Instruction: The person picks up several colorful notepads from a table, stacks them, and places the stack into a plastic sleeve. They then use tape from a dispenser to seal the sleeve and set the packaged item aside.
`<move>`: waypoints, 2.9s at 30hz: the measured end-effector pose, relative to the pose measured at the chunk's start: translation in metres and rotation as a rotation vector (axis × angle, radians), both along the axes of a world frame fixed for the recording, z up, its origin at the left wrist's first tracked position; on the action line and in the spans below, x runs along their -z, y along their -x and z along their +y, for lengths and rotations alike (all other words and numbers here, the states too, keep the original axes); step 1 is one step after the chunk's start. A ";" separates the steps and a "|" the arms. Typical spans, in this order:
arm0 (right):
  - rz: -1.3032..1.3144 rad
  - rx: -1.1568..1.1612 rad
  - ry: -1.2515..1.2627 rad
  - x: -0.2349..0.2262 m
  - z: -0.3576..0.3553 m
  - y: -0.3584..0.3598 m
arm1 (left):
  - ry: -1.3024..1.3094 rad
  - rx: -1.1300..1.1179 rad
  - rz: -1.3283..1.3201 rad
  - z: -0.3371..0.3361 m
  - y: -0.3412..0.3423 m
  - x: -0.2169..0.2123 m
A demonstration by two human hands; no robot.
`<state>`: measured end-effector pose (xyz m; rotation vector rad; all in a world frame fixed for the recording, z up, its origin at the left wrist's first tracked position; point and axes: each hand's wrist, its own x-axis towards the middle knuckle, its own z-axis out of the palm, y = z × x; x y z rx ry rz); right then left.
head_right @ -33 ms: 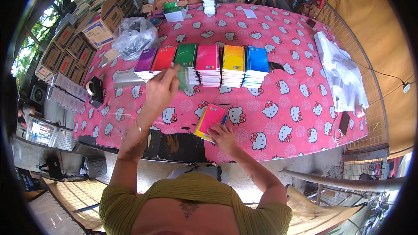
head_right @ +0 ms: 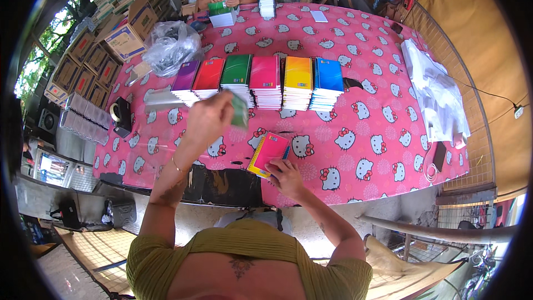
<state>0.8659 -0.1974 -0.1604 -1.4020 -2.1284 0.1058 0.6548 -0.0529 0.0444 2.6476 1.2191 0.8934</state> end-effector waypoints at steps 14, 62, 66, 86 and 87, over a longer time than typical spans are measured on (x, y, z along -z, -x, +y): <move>0.103 0.161 -0.404 -0.112 0.181 0.010 | -0.598 -0.350 0.162 0.095 0.040 0.102; 0.461 0.591 0.252 0.053 0.024 0.038 | 0.125 -0.973 0.086 0.179 0.172 0.086; 0.773 0.618 0.356 0.045 0.029 0.023 | -0.010 -0.196 -0.394 0.108 0.076 0.020; 1.595 0.171 0.931 -0.051 0.052 0.099 | 0.571 0.164 -0.221 -0.070 0.109 0.159; 1.662 0.087 1.049 -0.059 0.051 0.104 | 0.356 0.208 -0.086 -0.078 0.133 0.141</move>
